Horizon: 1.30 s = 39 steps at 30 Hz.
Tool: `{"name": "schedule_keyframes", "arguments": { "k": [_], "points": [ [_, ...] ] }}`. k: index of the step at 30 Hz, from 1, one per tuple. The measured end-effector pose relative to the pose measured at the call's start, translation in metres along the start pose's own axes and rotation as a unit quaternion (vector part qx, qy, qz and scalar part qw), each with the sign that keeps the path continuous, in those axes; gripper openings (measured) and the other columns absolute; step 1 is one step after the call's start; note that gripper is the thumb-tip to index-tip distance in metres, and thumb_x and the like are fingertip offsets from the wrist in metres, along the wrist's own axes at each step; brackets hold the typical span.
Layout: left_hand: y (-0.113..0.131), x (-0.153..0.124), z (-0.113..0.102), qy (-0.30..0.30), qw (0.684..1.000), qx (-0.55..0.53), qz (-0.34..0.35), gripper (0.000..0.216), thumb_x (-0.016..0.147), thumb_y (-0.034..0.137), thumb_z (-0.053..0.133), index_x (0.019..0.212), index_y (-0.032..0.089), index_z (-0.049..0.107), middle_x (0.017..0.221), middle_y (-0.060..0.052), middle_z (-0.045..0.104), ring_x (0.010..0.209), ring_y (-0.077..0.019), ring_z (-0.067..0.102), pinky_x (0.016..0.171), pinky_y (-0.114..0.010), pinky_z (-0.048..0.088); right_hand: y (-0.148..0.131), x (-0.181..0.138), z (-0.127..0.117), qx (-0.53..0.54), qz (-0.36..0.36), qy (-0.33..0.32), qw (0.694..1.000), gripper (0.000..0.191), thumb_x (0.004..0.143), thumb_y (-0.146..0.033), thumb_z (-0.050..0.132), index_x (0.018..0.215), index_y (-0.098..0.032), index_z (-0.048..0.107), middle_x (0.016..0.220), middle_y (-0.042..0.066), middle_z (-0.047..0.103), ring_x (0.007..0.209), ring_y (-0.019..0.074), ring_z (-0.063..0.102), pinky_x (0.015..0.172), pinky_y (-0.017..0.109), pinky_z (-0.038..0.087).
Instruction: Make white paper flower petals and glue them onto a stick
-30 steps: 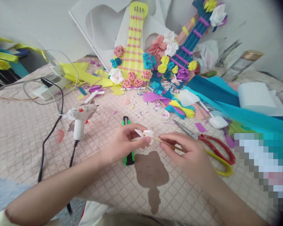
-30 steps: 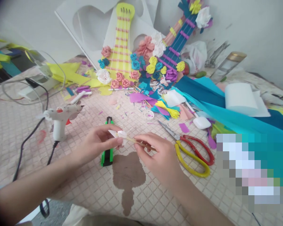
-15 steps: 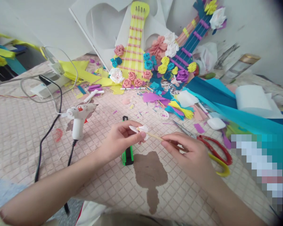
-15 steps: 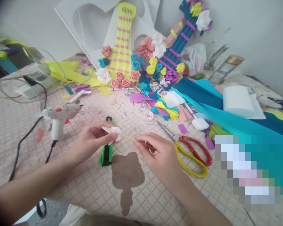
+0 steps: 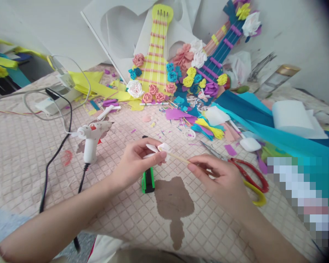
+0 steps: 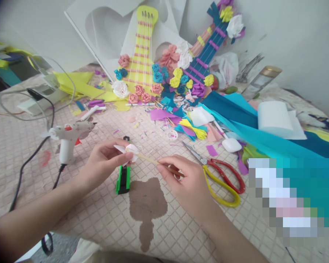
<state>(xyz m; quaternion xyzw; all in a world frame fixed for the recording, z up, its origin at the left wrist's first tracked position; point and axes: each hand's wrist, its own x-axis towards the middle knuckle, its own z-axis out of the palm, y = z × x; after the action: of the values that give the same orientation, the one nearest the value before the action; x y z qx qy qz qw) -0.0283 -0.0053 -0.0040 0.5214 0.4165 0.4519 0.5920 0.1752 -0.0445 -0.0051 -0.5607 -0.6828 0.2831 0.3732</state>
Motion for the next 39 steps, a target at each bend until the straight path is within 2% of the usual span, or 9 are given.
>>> {"name": "schedule_keyframes", "arguments": {
  "k": [12,20,23,27,30,35,39],
  "points": [
    [0.000,-0.001,0.001,-0.003,0.999,-0.031,0.005,0.010,0.069,0.012,0.069,0.076,0.016,0.063,0.057,0.006,0.062,0.051,-0.0032,0.058,0.049,-0.009,0.046,0.002,0.002,-0.003,0.024,0.007,-0.007,1.000,0.004,0.078,-0.027,0.062,0.080,-0.025,0.065,0.078,-0.003,0.066,0.066,0.0102,0.059,0.056,0.019,0.047],
    [0.001,-0.003,0.003,0.013,0.998,-0.059,0.013,0.012,0.065,0.008,0.070,0.072,0.017,0.066,0.056,0.007,0.062,0.049,-0.0026,0.058,0.047,-0.008,0.046,0.000,0.003,-0.010,0.073,0.057,-0.038,0.995,0.006,0.077,-0.029,0.063,0.079,-0.024,0.066,0.076,-0.003,0.066,0.066,0.0091,0.059,0.059,0.016,0.048],
    [0.000,-0.003,0.002,0.010,0.998,-0.054,0.017,0.012,0.065,0.009,0.071,0.073,0.017,0.067,0.057,0.006,0.062,0.049,-0.0030,0.059,0.047,-0.008,0.047,-0.001,0.004,-0.012,0.069,0.074,-0.056,0.993,0.009,0.077,-0.031,0.063,0.080,-0.024,0.066,0.073,-0.003,0.065,0.062,0.0084,0.057,0.055,0.016,0.046],
    [-0.002,-0.001,-0.004,0.018,0.997,-0.059,0.048,0.007,0.069,0.014,0.070,0.074,0.019,0.067,0.058,0.006,0.064,0.050,-0.0032,0.059,0.049,-0.008,0.048,0.002,0.006,-0.016,0.074,0.077,-0.057,0.993,0.019,0.081,-0.035,0.057,0.072,-0.021,0.066,0.060,-0.003,0.060,0.054,0.0080,0.052,0.050,0.017,0.042],
    [-0.003,0.000,-0.008,0.022,0.996,-0.053,0.066,0.008,0.070,0.018,0.070,0.077,0.020,0.068,0.063,0.004,0.066,0.053,-0.0049,0.061,0.053,-0.011,0.050,0.003,0.007,-0.018,0.071,0.075,-0.051,0.993,0.016,0.078,-0.035,0.061,0.071,-0.021,0.066,0.063,-0.002,0.061,0.055,0.0082,0.051,0.050,0.017,0.042],
    [-0.001,-0.001,-0.008,0.018,0.998,-0.038,0.055,0.012,0.068,0.018,0.072,0.079,0.020,0.068,0.064,0.003,0.066,0.055,-0.0058,0.062,0.053,-0.011,0.050,0.002,0.008,-0.019,0.075,0.087,-0.038,0.993,0.013,0.074,-0.035,0.065,0.073,-0.022,0.067,0.068,-0.001,0.063,0.056,0.0087,0.051,0.049,0.019,0.040],
    [0.001,-0.002,-0.006,0.013,0.998,-0.045,0.038,0.012,0.068,0.017,0.072,0.079,0.020,0.068,0.064,0.004,0.065,0.055,-0.0048,0.061,0.053,-0.010,0.049,0.003,0.008,-0.020,0.081,0.097,-0.046,0.991,0.016,0.075,-0.037,0.064,0.073,-0.021,0.066,0.060,-0.002,0.057,0.051,0.0085,0.046,0.048,0.020,0.038]
  ]
}}
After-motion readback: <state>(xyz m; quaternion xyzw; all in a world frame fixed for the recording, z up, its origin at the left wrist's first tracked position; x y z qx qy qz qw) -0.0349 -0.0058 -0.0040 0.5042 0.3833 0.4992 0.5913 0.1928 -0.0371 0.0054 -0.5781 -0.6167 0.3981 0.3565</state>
